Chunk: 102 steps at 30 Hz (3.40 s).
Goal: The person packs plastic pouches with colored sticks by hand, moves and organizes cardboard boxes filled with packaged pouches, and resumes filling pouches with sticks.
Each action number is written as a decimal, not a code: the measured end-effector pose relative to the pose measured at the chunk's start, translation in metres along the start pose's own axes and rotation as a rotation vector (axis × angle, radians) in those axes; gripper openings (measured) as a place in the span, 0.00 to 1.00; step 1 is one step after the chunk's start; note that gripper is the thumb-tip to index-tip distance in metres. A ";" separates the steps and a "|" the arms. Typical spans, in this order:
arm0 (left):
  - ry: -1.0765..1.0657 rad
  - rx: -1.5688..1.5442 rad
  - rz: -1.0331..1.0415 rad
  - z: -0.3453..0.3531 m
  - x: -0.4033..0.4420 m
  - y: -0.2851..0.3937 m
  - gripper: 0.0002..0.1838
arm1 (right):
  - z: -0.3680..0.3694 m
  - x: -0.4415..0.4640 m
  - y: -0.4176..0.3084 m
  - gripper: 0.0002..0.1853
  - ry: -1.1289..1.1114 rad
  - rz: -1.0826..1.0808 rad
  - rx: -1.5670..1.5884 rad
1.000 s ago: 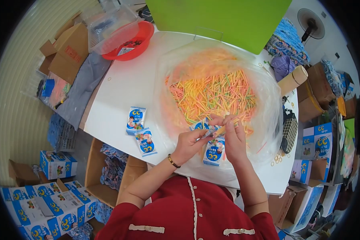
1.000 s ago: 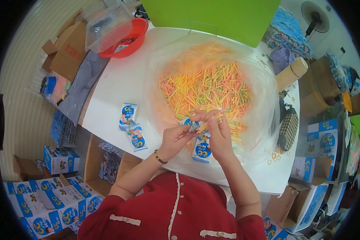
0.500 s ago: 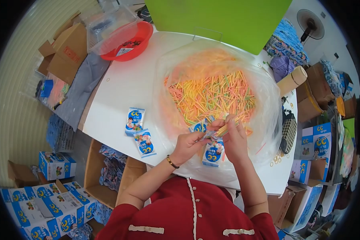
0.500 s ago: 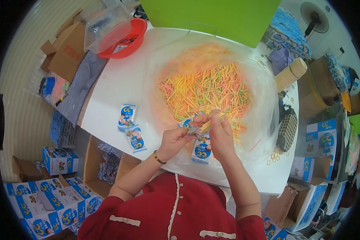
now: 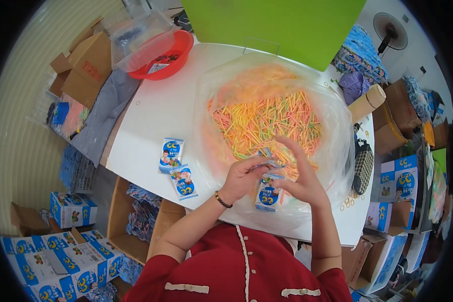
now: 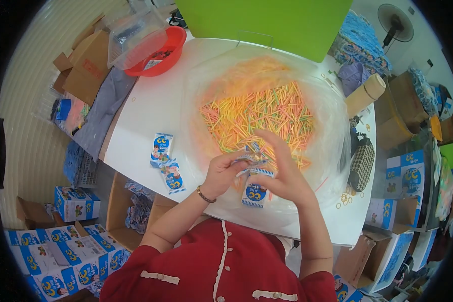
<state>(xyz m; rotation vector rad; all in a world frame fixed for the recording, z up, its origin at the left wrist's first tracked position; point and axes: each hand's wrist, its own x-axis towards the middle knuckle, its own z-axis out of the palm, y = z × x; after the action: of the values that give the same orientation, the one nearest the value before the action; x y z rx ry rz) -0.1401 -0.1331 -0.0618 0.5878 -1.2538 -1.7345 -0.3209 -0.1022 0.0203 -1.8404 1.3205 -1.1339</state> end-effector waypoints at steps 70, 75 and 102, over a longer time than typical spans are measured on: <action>0.279 -0.513 -0.413 -0.014 0.013 -0.016 0.13 | 0.012 -0.030 0.140 0.10 0.519 0.452 0.503; 0.272 -0.362 -0.375 -0.017 0.004 -0.020 0.13 | 0.011 -0.047 0.136 0.10 0.330 0.449 0.410; 0.058 0.229 -0.052 0.001 -0.008 -0.009 0.10 | 0.009 -0.002 0.017 0.10 0.139 0.015 0.611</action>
<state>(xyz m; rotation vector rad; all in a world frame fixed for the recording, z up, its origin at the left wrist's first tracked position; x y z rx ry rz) -0.1410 -0.1250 -0.0709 0.8041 -1.4173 -1.6147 -0.3204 -0.1056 0.0016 -1.3193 0.9110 -1.4776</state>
